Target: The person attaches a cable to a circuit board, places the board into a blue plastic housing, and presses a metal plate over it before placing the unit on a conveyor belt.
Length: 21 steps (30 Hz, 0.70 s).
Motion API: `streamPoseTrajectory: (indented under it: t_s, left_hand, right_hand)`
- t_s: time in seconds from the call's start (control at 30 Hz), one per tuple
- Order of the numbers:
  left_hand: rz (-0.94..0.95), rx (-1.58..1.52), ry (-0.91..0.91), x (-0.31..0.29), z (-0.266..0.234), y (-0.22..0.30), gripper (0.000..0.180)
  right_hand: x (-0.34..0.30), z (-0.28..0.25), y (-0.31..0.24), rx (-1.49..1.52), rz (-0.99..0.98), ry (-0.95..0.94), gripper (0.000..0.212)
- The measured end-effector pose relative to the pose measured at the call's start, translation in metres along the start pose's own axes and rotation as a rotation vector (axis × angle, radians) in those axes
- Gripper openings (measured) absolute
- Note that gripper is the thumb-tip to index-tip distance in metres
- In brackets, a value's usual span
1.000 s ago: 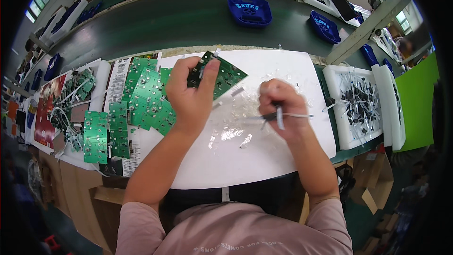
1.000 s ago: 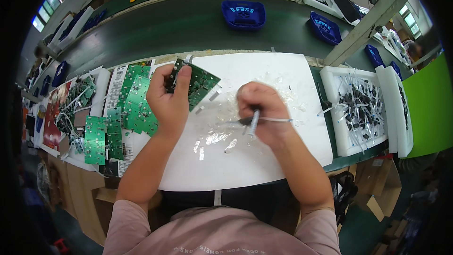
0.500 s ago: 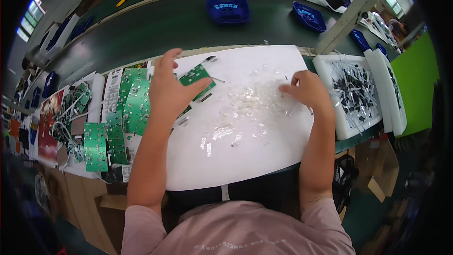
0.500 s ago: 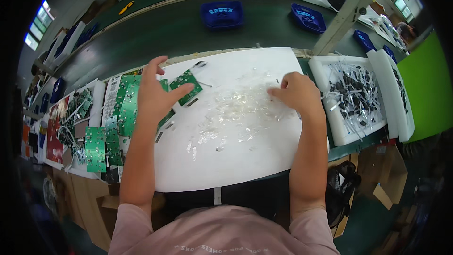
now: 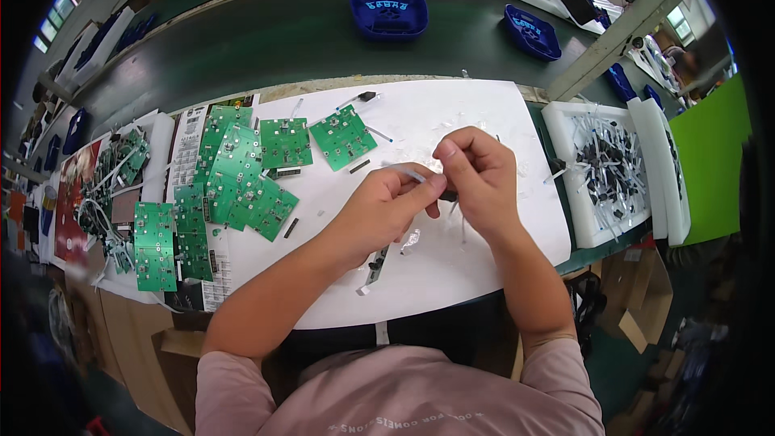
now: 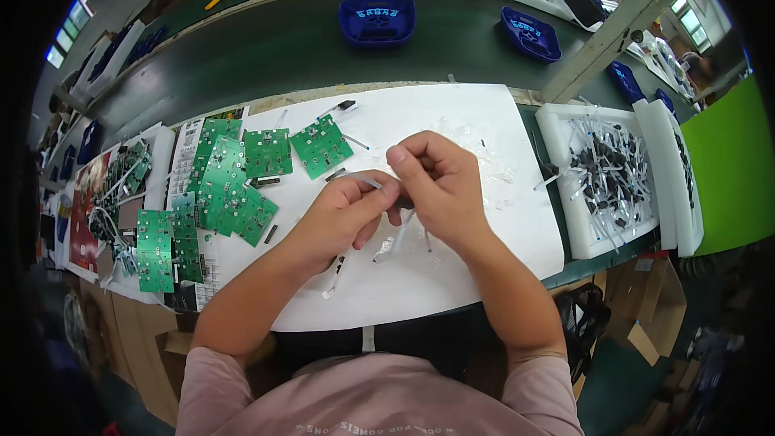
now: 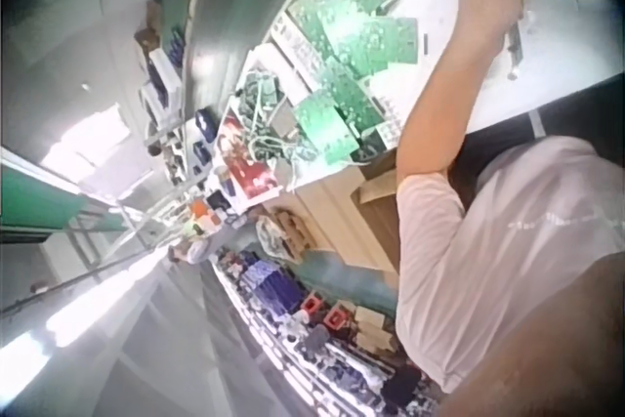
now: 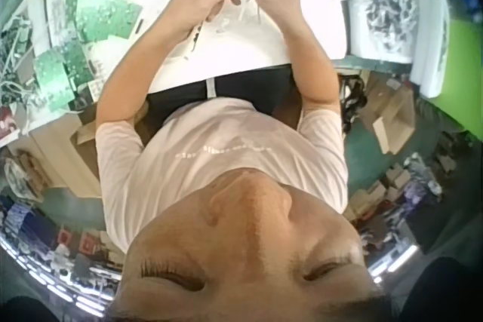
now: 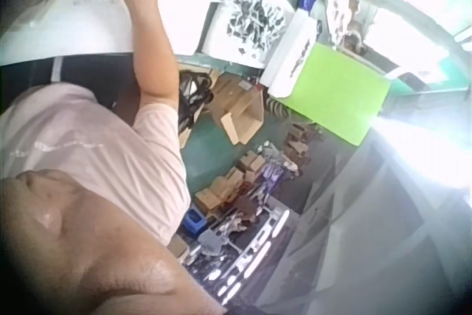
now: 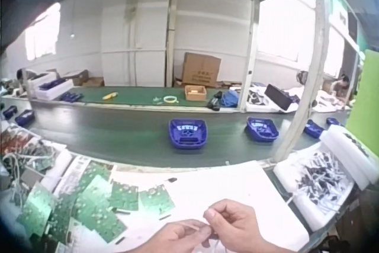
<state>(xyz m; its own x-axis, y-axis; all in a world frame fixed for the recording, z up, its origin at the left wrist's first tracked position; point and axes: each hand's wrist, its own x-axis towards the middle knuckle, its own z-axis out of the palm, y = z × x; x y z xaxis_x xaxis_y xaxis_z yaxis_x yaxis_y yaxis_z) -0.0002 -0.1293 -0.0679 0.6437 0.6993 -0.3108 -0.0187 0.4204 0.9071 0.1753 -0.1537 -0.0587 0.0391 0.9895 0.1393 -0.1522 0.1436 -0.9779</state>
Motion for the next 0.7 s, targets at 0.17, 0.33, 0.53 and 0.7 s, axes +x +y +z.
streamPoseTrajectory:
  t_s: [0.17, 0.33, 0.53, 0.7]
  left_hand:
    - [0.135, -0.032, 0.244, 0.003, -0.007, 0.000, 0.015]
    - [0.255, -0.049, 0.380, -0.002, -0.025, 0.019, 0.013]
    - [0.371, -0.016, 0.319, -0.006, -0.023, 0.020, 0.013]
    - [0.338, -0.036, 0.129, -0.001, -0.017, 0.006, 0.016]
  right_hand:
    - [0.000, -0.005, 0.008, -0.203, -0.149, 0.029, 0.016]
    - [0.023, -0.027, 0.009, -0.747, 0.036, 0.066, 0.017]
    - [0.022, -0.026, 0.020, -1.264, -0.452, -0.002, 0.013]
    - [0.011, -0.013, 0.001, -0.639, -0.567, -0.126, 0.028]
